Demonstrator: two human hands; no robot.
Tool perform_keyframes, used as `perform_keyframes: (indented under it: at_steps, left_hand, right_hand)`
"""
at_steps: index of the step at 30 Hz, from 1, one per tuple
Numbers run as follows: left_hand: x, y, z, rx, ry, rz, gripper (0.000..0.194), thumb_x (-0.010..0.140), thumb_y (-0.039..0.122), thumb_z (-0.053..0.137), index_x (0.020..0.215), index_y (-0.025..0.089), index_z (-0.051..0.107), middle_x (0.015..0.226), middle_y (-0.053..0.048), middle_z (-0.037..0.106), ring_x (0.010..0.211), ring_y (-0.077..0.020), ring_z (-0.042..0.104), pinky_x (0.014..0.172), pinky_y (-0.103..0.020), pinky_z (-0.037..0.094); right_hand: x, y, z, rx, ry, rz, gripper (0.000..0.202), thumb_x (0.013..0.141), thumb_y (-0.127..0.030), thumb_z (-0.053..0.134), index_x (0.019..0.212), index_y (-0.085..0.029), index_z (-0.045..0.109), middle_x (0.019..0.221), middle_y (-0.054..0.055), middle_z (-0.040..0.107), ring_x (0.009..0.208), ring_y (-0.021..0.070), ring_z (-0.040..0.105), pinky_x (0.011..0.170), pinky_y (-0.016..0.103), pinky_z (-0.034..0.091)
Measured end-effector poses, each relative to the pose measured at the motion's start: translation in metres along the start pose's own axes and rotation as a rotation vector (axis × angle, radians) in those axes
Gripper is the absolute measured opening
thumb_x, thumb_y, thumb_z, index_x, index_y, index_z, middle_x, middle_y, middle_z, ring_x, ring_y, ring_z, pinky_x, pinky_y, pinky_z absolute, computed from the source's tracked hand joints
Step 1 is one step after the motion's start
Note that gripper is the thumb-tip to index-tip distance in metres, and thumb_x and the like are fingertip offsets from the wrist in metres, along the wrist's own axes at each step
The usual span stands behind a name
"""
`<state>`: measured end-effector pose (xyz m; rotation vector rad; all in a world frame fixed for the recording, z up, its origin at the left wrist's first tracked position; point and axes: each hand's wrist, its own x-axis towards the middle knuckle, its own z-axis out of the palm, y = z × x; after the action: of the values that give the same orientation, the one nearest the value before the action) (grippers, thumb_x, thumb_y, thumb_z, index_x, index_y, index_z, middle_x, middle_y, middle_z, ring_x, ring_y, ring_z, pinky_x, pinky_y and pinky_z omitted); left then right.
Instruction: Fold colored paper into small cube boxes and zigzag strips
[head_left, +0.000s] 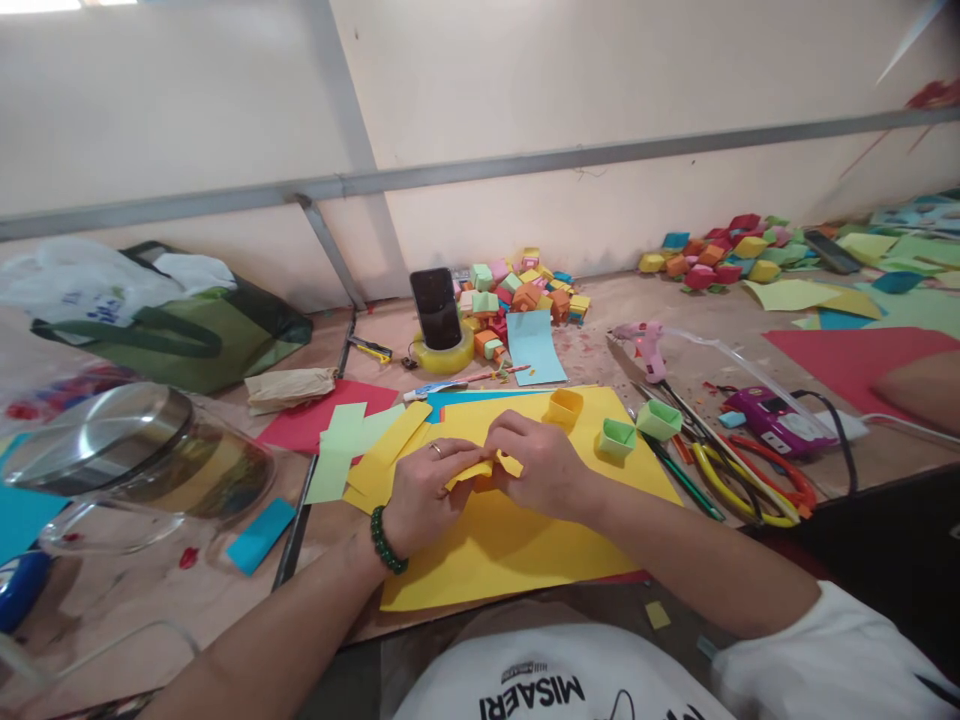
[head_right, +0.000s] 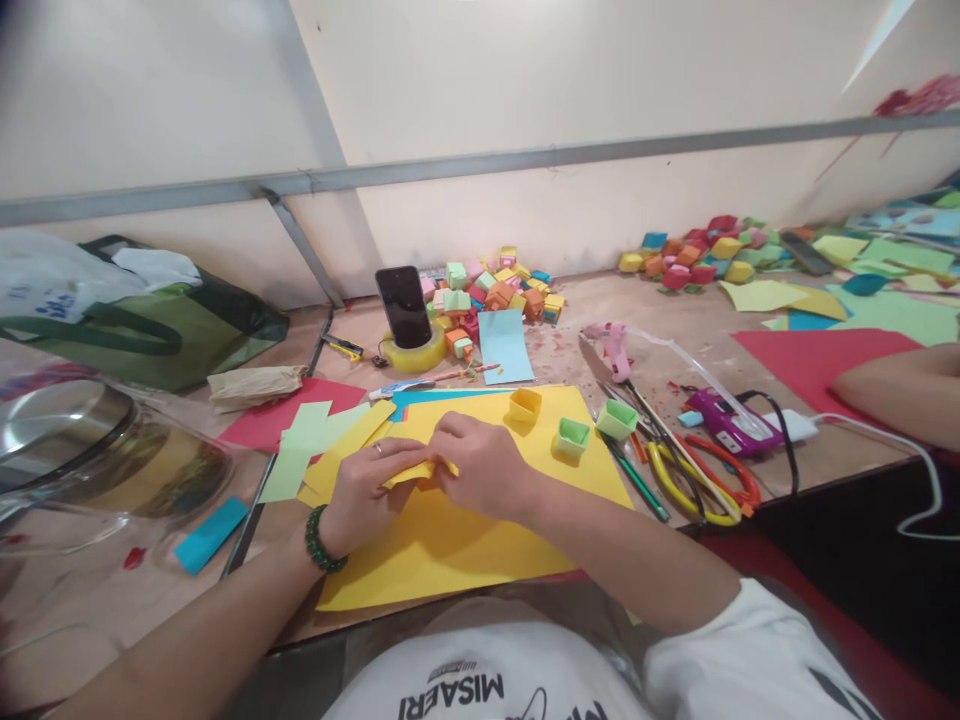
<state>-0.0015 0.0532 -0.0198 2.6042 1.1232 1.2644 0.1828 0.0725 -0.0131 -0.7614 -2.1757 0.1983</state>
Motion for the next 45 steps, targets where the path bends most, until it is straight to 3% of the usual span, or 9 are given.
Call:
perform_keyframes:
  at_steps: [7, 11, 13, 20, 24, 30, 38, 45]
  left_hand:
    - [-0.001, -0.002, -0.003, 0.182, 0.049, 0.233, 0.047, 0.066, 0.001, 0.044, 0.104, 0.018, 0.065, 0.090, -0.007, 0.075, 0.073, -0.0181, 0.068, 0.063, -0.029, 0.057]
    - [0.002, 0.000, -0.008, 0.194, 0.073, 0.329, 0.047, 0.073, 0.001, 0.043, 0.113, 0.018, 0.061, 0.092, -0.009, 0.075, 0.074, -0.0196, 0.067, 0.065, -0.032, 0.056]
    - [0.003, 0.000, -0.012, 0.185, 0.091, 0.338, 0.043, 0.078, 0.006, 0.045, 0.117, 0.018, 0.059, 0.092, -0.010, 0.074, 0.075, -0.0203, 0.067, 0.066, -0.032, 0.056]
    - [-0.001, -0.008, -0.016, -0.014, 0.097, 0.121, 0.029, 0.087, 0.020, 0.049, 0.113, 0.020, 0.063, 0.100, -0.011, 0.071, 0.089, -0.0192, 0.068, 0.078, -0.029, 0.055]
    - [-0.001, -0.007, -0.009, -0.149, 0.108, 0.007, 0.025, 0.084, 0.012, 0.055, 0.106, 0.021, 0.065, 0.096, -0.008, 0.071, 0.087, -0.0162, 0.068, 0.078, -0.027, 0.056]
    - [0.001, -0.001, -0.002, -0.214, 0.083, -0.104, 0.024, 0.081, 0.010, 0.056, 0.102, 0.019, 0.065, 0.091, -0.008, 0.070, 0.086, -0.0169, 0.066, 0.076, -0.029, 0.055]
    - [-0.003, -0.001, 0.002, -0.193, 0.107, -0.104, 0.026, 0.079, 0.010, 0.059, 0.102, 0.020, 0.065, 0.092, -0.007, 0.070, 0.085, -0.0167, 0.066, 0.075, -0.027, 0.055]
    - [-0.003, -0.001, 0.002, -0.166, 0.095, -0.091, 0.029, 0.078, 0.005, 0.054, 0.100, 0.020, 0.067, 0.090, -0.007, 0.070, 0.082, -0.0154, 0.067, 0.074, -0.025, 0.055]
  right_hand:
    - [0.004, 0.000, -0.004, 0.046, 0.092, -0.236, 0.017, 0.076, -0.004, 0.051, 0.070, -0.020, 0.054, 0.072, 0.003, 0.063, 0.066, 0.0144, 0.053, 0.057, 0.025, 0.047]
    - [0.003, -0.006, -0.008, 0.136, 0.102, -0.378, 0.019, 0.078, -0.003, 0.052, 0.077, -0.022, 0.054, 0.079, 0.003, 0.066, 0.067, 0.0133, 0.053, 0.061, 0.026, 0.049]
    - [0.002, -0.010, -0.012, 0.191, 0.114, -0.373, 0.018, 0.077, -0.005, 0.054, 0.080, -0.022, 0.054, 0.081, 0.003, 0.065, 0.069, 0.0134, 0.055, 0.063, 0.027, 0.050]
    - [0.009, -0.010, -0.027, 0.332, 0.190, -0.127, 0.014, 0.080, -0.011, 0.057, 0.090, -0.021, 0.056, 0.082, 0.005, 0.058, 0.078, 0.0150, 0.058, 0.063, 0.025, 0.053]
    - [0.012, -0.003, -0.023, 0.339, 0.133, -0.118, 0.005, 0.083, -0.017, 0.061, 0.087, -0.020, 0.059, 0.075, 0.002, 0.058, 0.069, 0.0117, 0.057, 0.057, 0.021, 0.051]
    - [0.007, 0.000, -0.011, 0.228, 0.136, -0.108, 0.008, 0.084, -0.012, 0.056, 0.082, -0.018, 0.060, 0.071, 0.003, 0.061, 0.063, 0.0105, 0.057, 0.055, 0.020, 0.050]
    - [0.003, -0.001, -0.005, 0.119, 0.143, -0.174, 0.008, 0.085, -0.012, 0.054, 0.082, -0.017, 0.061, 0.073, 0.005, 0.061, 0.060, 0.0098, 0.057, 0.054, 0.019, 0.049]
    - [0.003, -0.002, -0.004, 0.149, 0.126, -0.138, 0.009, 0.086, -0.013, 0.052, 0.083, -0.018, 0.059, 0.073, 0.002, 0.059, 0.060, 0.0089, 0.056, 0.054, 0.019, 0.048]
